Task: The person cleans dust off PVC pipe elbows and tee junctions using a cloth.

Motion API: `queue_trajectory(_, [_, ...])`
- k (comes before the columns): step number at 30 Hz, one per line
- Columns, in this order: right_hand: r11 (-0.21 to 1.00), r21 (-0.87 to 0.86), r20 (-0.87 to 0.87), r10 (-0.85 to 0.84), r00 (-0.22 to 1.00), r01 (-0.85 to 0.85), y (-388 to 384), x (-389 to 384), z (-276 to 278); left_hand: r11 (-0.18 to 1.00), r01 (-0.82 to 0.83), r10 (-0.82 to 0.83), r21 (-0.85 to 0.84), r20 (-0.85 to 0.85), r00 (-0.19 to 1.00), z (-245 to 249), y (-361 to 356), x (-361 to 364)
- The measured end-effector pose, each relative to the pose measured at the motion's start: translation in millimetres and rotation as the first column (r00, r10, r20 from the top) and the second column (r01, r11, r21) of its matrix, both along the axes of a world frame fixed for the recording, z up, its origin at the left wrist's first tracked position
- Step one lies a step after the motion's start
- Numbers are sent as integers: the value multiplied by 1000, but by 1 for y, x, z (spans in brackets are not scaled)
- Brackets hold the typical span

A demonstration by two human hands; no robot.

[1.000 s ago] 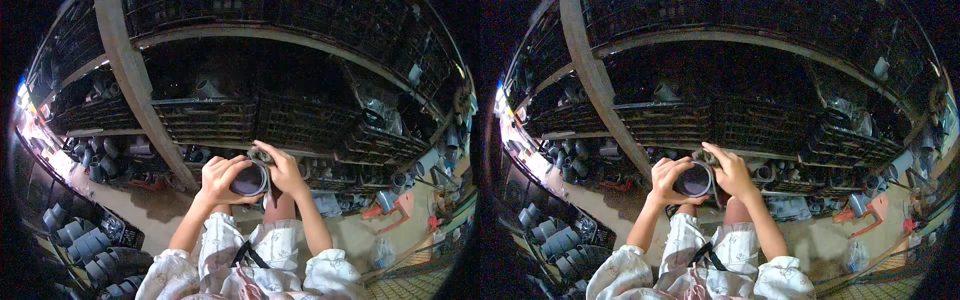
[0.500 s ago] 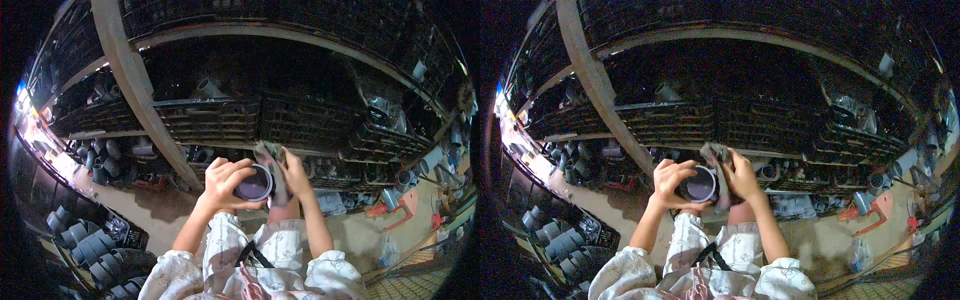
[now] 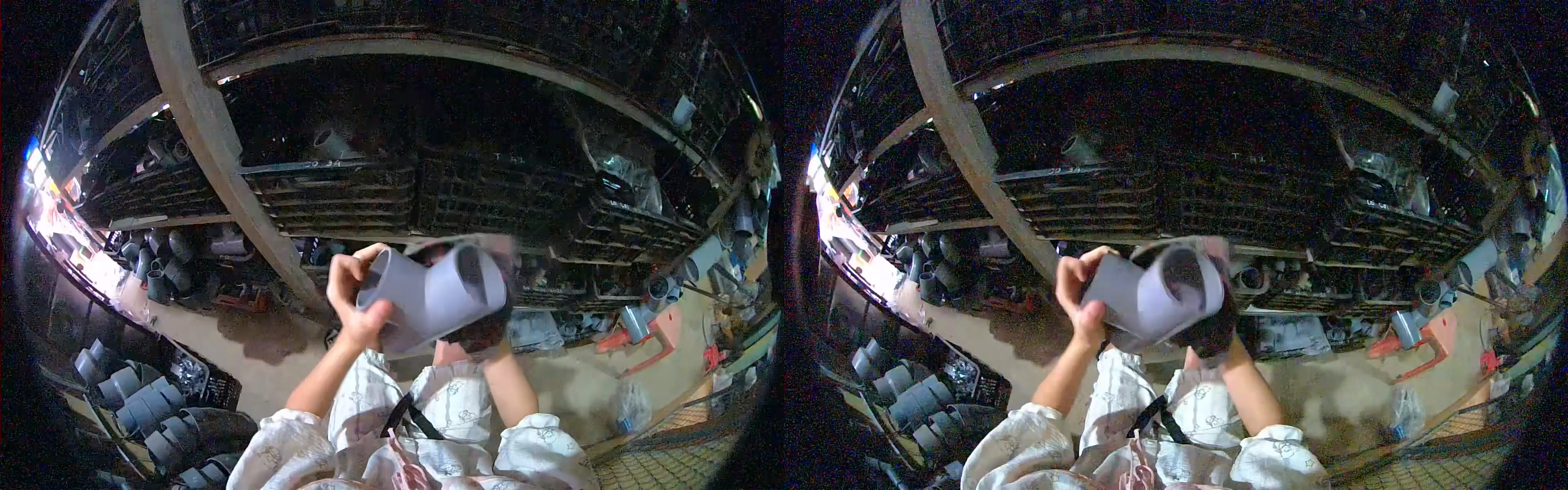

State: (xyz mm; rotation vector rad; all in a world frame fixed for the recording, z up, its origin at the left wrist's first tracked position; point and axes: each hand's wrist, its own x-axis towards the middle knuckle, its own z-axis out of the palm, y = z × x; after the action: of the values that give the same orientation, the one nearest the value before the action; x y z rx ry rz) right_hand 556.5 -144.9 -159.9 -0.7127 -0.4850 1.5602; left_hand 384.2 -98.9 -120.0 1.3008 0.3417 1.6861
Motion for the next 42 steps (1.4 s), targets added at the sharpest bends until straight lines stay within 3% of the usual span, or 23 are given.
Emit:
queue_trajectory(2, [993,64,82,-102,991,97,9,-11,-5,978,-59,49,-202,-51,997,-10,-8,8])
queue_trajectory(4, [976,133,203,-197,959,172,13,-22,-8,954,-50,49,-294,-12,999,-18,-12,11])
queue_trajectory(6, [946,190,325,-312,893,262,12,-34,-17,840,27,20,-542,80,997,-31,-4,10])
queue_trajectory(8, [905,247,407,-422,810,346,9,-48,-22,714,223,-14,-663,306,952,5,-8,13])
queue_trajectory(10, [858,323,400,-506,764,399,8,-56,-13,662,243,-2,-709,323,946,7,-1,13])
queue_trajectory(13, [769,453,277,-603,748,451,-1,-58,44,620,309,-188,-721,246,951,-20,2,10])
queue_trajectory(14, [711,500,125,-625,771,495,-1,-54,56,585,341,-232,-736,250,940,-17,-4,13])
queue_trajectory(17, [808,557,394,-463,794,194,3,-34,52,552,425,-268,-717,330,905,-8,-7,17])
queue_trajectory(20, [870,443,507,-442,740,216,-2,-44,24,496,501,-255,-709,433,865,6,-7,22])
queue_trajectory(22, [873,404,548,-469,693,272,-7,-57,7,442,641,-308,-628,564,766,-5,4,20])
queue_trajectory(24, [862,407,508,-489,709,303,-8,-58,4,444,618,-315,-649,533,786,-7,1,20])
queue_trajectory(27, [820,476,275,-481,832,317,-6,-58,43,430,528,-344,-732,408,845,-10,-8,16])
queue_trajectory(29, [827,497,112,-363,925,265,4,-57,61,433,439,-364,-787,293,884,-8,-14,17])
queue_trajectory(31, [864,468,55,-239,970,186,13,-52,48,532,383,-385,-755,187,904,-1,-20,14])
queue_trajectory(32, [889,446,278,-252,927,108,12,-35,2,582,359,-394,-730,133,910,4,-21,14])
queue_trajectory(33, [909,415,488,-250,836,29,11,-18,-45,626,370,-315,-687,212,925,10,-22,19])
queue_trajectory(34, [879,468,600,-390,698,89,10,-12,-66,624,364,-300,-691,217,929,15,-18,15])
queue_trajectory(36, [806,551,751,-591,294,215,7,0,-109,607,421,-317,-674,280,906,21,-10,10])
queue_trajectory(37, [855,415,553,-509,659,312,6,-4,-100,584,425,-320,-692,285,904,13,-5,8])
queue_trajectory(38, [908,250,216,-391,895,336,3,-11,-84,598,374,-301,-709,234,925,11,-4,9])
queue_trajectory(39, [956,88,-192,-261,946,281,-6,-19,-65,610,319,-283,-725,178,943,10,-6,10])
queue_trajectory(41, [940,310,-176,-87,981,139,-7,-16,-46,583,298,-317,-756,126,940,15,-15,9])
queue_trajectory(42, [924,370,69,-130,989,96,15,-11,-40,589,348,-405,-730,106,908,-3,-7,9])
